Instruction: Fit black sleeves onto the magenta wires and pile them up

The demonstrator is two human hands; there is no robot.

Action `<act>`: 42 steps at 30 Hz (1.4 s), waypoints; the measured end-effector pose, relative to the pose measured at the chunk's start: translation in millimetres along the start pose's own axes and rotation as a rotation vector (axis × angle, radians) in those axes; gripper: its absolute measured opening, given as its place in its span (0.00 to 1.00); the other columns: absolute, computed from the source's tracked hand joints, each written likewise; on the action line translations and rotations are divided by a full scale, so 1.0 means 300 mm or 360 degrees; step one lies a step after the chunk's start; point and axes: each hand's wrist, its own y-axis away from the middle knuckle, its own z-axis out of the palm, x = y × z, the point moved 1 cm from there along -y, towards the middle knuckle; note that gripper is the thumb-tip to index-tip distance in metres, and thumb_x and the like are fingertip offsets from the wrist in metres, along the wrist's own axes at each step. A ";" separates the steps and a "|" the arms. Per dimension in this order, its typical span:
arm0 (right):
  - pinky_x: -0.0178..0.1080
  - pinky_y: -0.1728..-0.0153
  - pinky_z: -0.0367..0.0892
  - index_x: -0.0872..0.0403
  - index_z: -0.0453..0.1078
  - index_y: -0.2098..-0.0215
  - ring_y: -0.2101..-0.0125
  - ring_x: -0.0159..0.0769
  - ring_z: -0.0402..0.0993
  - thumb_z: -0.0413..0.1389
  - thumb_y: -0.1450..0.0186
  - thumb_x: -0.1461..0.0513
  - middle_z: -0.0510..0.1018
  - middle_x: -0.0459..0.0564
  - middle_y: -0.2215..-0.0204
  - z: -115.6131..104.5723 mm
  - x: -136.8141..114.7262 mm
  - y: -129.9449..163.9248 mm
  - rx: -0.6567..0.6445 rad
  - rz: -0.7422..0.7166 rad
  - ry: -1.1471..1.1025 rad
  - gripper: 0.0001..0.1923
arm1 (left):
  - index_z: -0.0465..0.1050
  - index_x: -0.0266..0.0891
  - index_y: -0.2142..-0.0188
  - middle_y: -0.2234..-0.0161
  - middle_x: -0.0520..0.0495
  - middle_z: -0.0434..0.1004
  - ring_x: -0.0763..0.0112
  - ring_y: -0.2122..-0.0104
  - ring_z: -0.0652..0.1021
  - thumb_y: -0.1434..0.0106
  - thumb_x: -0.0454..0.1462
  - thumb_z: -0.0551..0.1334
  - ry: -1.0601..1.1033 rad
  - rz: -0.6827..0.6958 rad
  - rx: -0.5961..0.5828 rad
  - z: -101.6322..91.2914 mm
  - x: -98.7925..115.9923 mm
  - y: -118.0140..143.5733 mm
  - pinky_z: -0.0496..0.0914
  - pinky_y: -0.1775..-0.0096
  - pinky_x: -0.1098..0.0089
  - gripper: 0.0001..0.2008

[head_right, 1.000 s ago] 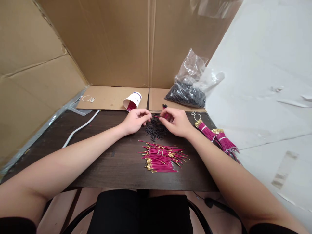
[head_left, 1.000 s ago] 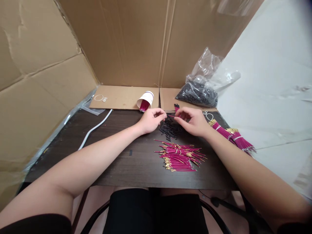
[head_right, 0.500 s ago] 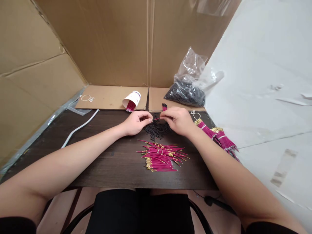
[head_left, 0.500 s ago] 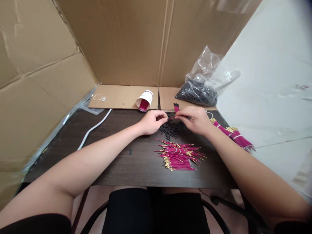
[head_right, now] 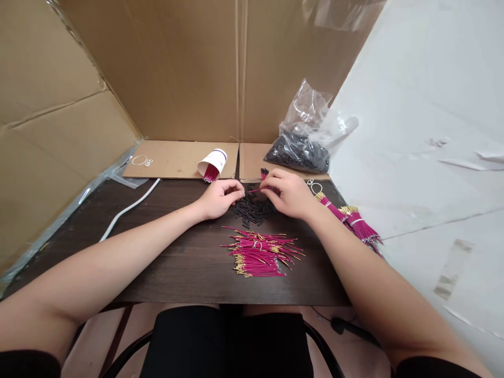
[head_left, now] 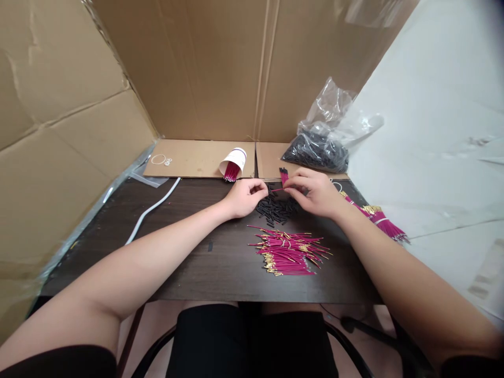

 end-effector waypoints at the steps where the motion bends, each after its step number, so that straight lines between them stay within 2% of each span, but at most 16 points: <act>1: 0.51 0.53 0.74 0.48 0.83 0.56 0.58 0.46 0.79 0.59 0.24 0.56 0.83 0.54 0.55 0.000 0.001 0.001 -0.0006 0.0007 -0.0009 0.10 | 0.79 0.36 0.65 0.71 0.48 0.76 0.70 0.71 0.72 0.32 0.38 0.66 0.0004 -0.0008 0.0002 0.000 0.002 0.000 0.67 0.65 0.67 0.07; 4: 0.49 0.58 0.73 0.48 0.83 0.57 0.63 0.44 0.77 0.60 0.25 0.56 0.83 0.54 0.57 0.003 0.007 0.001 0.0021 0.0019 -0.0062 0.10 | 0.79 0.35 0.62 0.69 0.47 0.79 0.70 0.71 0.74 0.30 0.40 0.66 0.0039 -0.0026 0.0006 -0.004 0.007 0.001 0.69 0.64 0.66 0.09; 8: 0.45 0.65 0.70 0.50 0.84 0.60 0.68 0.40 0.74 0.63 0.28 0.55 0.82 0.53 0.63 0.007 0.035 -0.002 0.0198 0.0092 -0.0112 0.10 | 0.78 0.35 0.54 0.69 0.48 0.77 0.70 0.71 0.76 0.26 0.41 0.65 0.0161 -0.0054 0.0063 -0.009 0.005 0.002 0.71 0.64 0.65 0.10; 10: 0.45 0.66 0.69 0.51 0.84 0.62 0.70 0.40 0.74 0.64 0.30 0.53 0.82 0.52 0.66 0.008 0.060 -0.004 0.0294 0.0249 -0.0090 0.11 | 0.76 0.36 0.54 0.71 0.49 0.75 0.69 0.71 0.76 0.26 0.40 0.64 0.0188 -0.0075 0.0091 -0.010 0.003 0.003 0.71 0.63 0.65 0.09; 12: 0.44 0.66 0.69 0.52 0.84 0.65 0.72 0.40 0.74 0.64 0.32 0.53 0.82 0.51 0.71 0.010 0.090 -0.005 0.0350 0.0512 -0.0049 0.12 | 0.75 0.36 0.55 0.71 0.49 0.76 0.70 0.72 0.76 0.27 0.39 0.65 0.0159 -0.0097 0.0092 -0.008 0.002 0.003 0.70 0.63 0.66 0.07; 15: 0.45 0.65 0.69 0.52 0.83 0.68 0.73 0.41 0.75 0.65 0.36 0.55 0.82 0.50 0.74 0.016 0.126 -0.004 0.0336 0.0870 0.0054 0.10 | 0.76 0.36 0.56 0.70 0.49 0.77 0.70 0.72 0.75 0.28 0.37 0.66 0.0087 -0.0117 0.0078 -0.004 0.003 0.003 0.69 0.63 0.66 0.06; 18: 0.45 0.63 0.70 0.51 0.81 0.72 0.72 0.43 0.78 0.66 0.38 0.57 0.83 0.50 0.74 0.026 0.143 -0.003 0.0286 0.1010 0.0176 0.08 | 0.77 0.36 0.57 0.69 0.49 0.77 0.70 0.71 0.74 0.30 0.38 0.67 0.0018 -0.0103 0.0074 0.000 0.001 0.003 0.69 0.63 0.66 0.07; 25: 0.44 0.66 0.67 0.51 0.78 0.74 0.74 0.42 0.76 0.66 0.37 0.54 0.82 0.51 0.76 0.053 0.131 -0.013 0.0247 0.1000 0.0260 0.11 | 0.78 0.36 0.59 0.67 0.48 0.78 0.71 0.70 0.72 0.31 0.37 0.68 -0.0065 -0.0053 0.0061 0.003 0.005 0.002 0.68 0.63 0.67 0.06; 36: 0.44 0.63 0.68 0.52 0.86 0.62 0.71 0.42 0.78 0.63 0.31 0.54 0.85 0.50 0.70 0.074 0.131 -0.009 0.0143 0.0842 0.0182 0.12 | 0.78 0.36 0.58 0.69 0.49 0.77 0.70 0.70 0.72 0.31 0.36 0.68 -0.0096 -0.0051 0.0064 0.002 0.007 0.005 0.68 0.62 0.66 0.05; 42: 0.45 0.62 0.69 0.52 0.86 0.60 0.70 0.43 0.78 0.61 0.32 0.56 0.85 0.51 0.70 0.079 0.141 -0.006 0.0170 0.0776 0.0144 0.13 | 0.78 0.36 0.58 0.69 0.49 0.76 0.71 0.71 0.72 0.31 0.34 0.67 -0.0096 -0.0040 0.0070 0.002 0.007 0.004 0.68 0.63 0.66 0.04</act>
